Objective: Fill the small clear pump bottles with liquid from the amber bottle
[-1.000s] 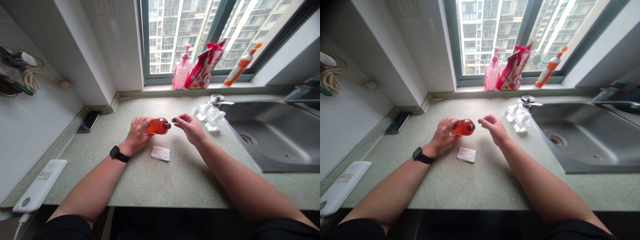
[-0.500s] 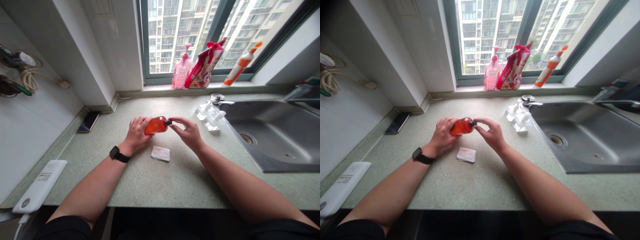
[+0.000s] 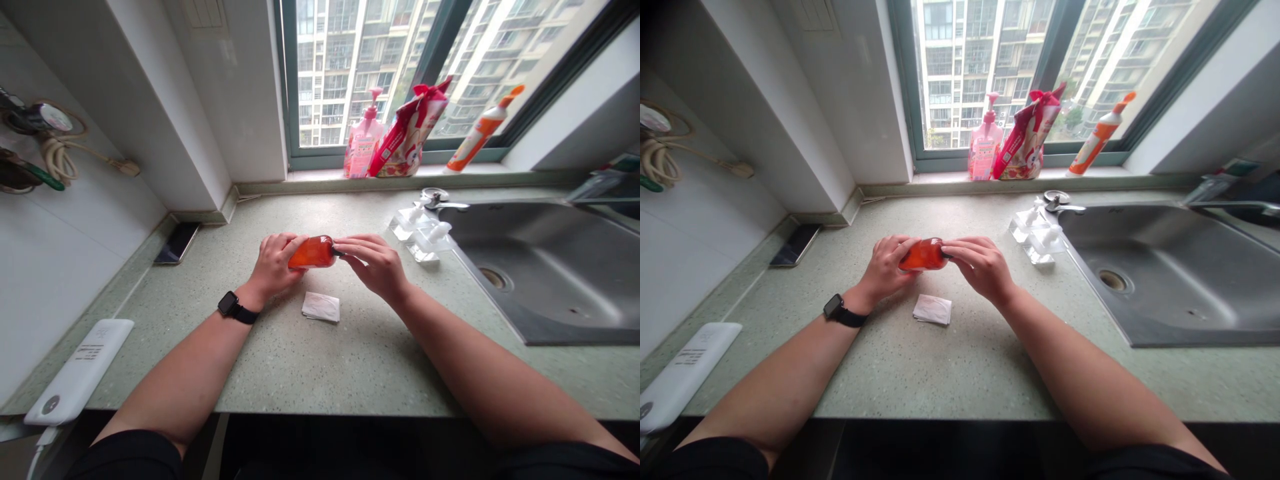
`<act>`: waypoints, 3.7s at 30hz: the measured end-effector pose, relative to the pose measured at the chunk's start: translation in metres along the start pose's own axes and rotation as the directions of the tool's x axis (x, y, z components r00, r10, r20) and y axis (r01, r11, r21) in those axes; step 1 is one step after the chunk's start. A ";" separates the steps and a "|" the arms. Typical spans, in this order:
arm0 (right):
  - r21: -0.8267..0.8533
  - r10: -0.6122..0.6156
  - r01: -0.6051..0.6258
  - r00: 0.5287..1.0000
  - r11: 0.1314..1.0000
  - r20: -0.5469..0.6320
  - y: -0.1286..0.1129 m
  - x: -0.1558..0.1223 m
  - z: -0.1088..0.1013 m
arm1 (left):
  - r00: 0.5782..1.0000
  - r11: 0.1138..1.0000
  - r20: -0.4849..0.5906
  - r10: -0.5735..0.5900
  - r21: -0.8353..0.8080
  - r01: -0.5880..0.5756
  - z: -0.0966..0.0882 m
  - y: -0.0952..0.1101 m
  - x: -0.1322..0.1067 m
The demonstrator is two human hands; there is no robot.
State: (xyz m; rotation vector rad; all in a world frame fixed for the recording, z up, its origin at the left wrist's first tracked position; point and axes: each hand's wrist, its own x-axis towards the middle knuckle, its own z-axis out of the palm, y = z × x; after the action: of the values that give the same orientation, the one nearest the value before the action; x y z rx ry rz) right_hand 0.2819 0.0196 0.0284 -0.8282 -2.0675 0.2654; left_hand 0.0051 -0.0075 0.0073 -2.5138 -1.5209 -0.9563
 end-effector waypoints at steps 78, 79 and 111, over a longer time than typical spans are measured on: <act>-0.301 0.123 -0.324 0.836 0.897 -0.534 0.099 0.006 -0.068 | 0.997 0.999 0.070 0.033 -0.021 -0.032 0.005 -0.003 -0.003; -0.321 0.128 -0.339 0.837 0.884 -0.532 0.100 0.006 -0.067 | 0.997 0.999 0.075 0.033 -0.023 -0.031 0.005 -0.002 -0.003; -0.262 -0.109 0.036 0.957 0.964 -0.269 0.023 0.007 -0.035 | 0.993 0.997 0.112 0.023 -0.081 -0.014 0.004 -0.001 -0.001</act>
State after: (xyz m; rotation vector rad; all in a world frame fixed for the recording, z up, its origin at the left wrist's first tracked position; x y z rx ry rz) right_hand 0.3178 0.0380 0.0434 -0.8839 -1.8794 -0.1572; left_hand 0.0060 -0.0064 0.0040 -2.6758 -1.5144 -0.9039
